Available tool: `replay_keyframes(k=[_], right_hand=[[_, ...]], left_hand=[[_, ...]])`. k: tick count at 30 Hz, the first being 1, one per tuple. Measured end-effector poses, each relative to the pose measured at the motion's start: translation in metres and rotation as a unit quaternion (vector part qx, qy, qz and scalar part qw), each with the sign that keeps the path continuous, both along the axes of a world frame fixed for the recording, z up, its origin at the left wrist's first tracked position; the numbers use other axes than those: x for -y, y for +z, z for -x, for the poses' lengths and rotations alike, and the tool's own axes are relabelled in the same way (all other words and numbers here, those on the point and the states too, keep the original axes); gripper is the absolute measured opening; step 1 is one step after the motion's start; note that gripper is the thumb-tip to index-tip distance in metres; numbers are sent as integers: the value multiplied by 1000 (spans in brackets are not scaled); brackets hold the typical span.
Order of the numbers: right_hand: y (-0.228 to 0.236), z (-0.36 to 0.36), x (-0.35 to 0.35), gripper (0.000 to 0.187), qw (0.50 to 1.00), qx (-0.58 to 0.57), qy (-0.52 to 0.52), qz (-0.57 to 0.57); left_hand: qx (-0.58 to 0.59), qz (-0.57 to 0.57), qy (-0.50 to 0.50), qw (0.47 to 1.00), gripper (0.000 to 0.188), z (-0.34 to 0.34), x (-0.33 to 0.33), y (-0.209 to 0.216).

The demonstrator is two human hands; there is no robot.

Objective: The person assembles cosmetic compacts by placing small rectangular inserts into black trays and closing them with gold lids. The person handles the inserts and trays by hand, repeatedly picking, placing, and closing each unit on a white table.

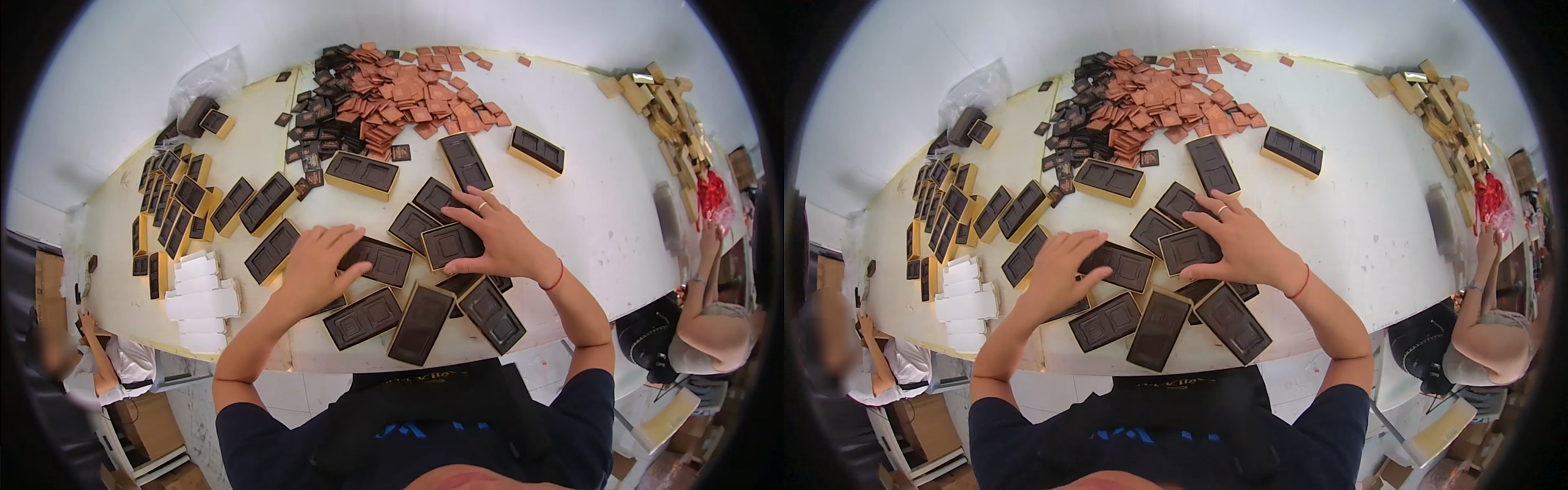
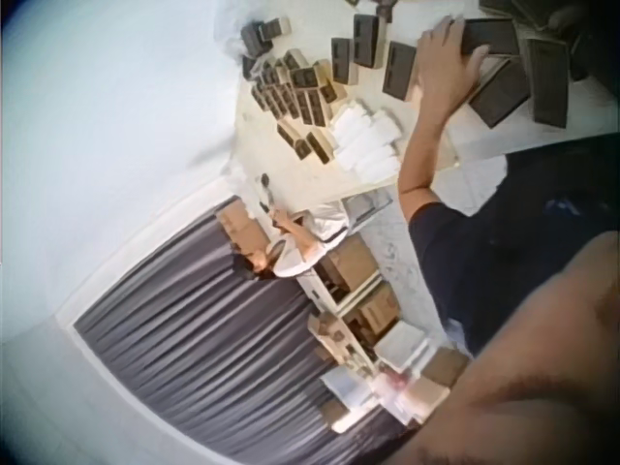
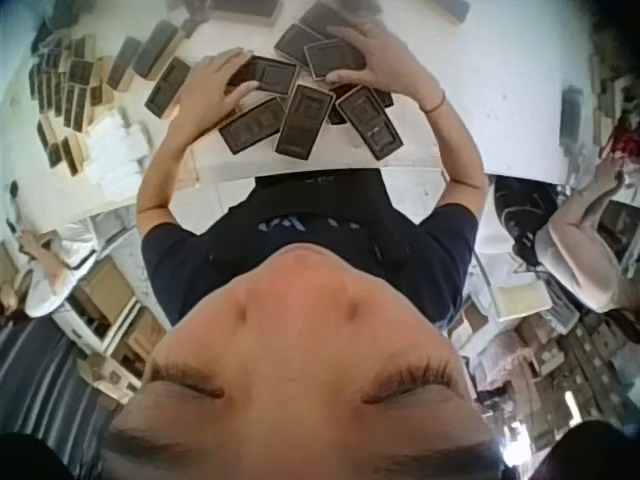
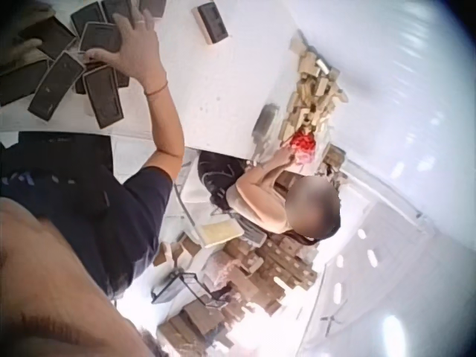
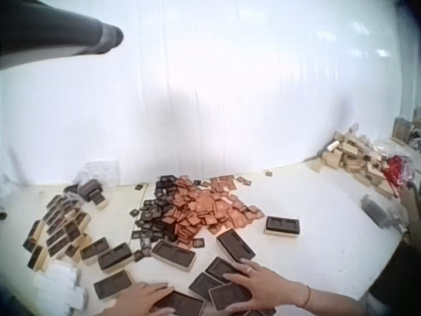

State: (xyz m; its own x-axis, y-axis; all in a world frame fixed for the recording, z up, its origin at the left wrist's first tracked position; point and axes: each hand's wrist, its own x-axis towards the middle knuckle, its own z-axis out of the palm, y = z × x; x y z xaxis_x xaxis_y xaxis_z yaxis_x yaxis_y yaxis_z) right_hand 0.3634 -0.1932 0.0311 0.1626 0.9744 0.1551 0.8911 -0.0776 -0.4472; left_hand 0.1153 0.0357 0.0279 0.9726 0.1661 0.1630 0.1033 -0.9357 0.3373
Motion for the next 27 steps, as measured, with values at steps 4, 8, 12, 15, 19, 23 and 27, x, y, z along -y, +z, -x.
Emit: replay_keyframes(k=[4, 8, 12, 15, 19, 23, 27], right_hand=[[-3, -9, -10, 72, 998, 21, 6, -63], [-24, -52, -36, 62, 968, -7, -195, -157], [-35, -65, -30, 66, 979, 130, -132, -90], [-36, -62, -28, 58, 985, -6, -154, -81], [-37, -51, -39, 46, 982, -162, -36, -93], [-33, -56, -66, 38, 975, -190, 31, -115], [-47, -82, -127, 37, 985, -131, -36, -104]], left_hand=[[79, 30, -21, 996, 39, -36, -9, 13], [100, -53, -87, 990, 52, -87, -23, -1], [21, -107, -93, 990, 58, -91, -33, -8], [-57, -57, -94, 992, 49, -68, -23, 7], [28, -31, -48, 998, 36, -81, -39, 1], [91, -6, -15, 996, 27, -108, -59, -12], [116, -9, 30, 993, 34, -123, -72, -26]])
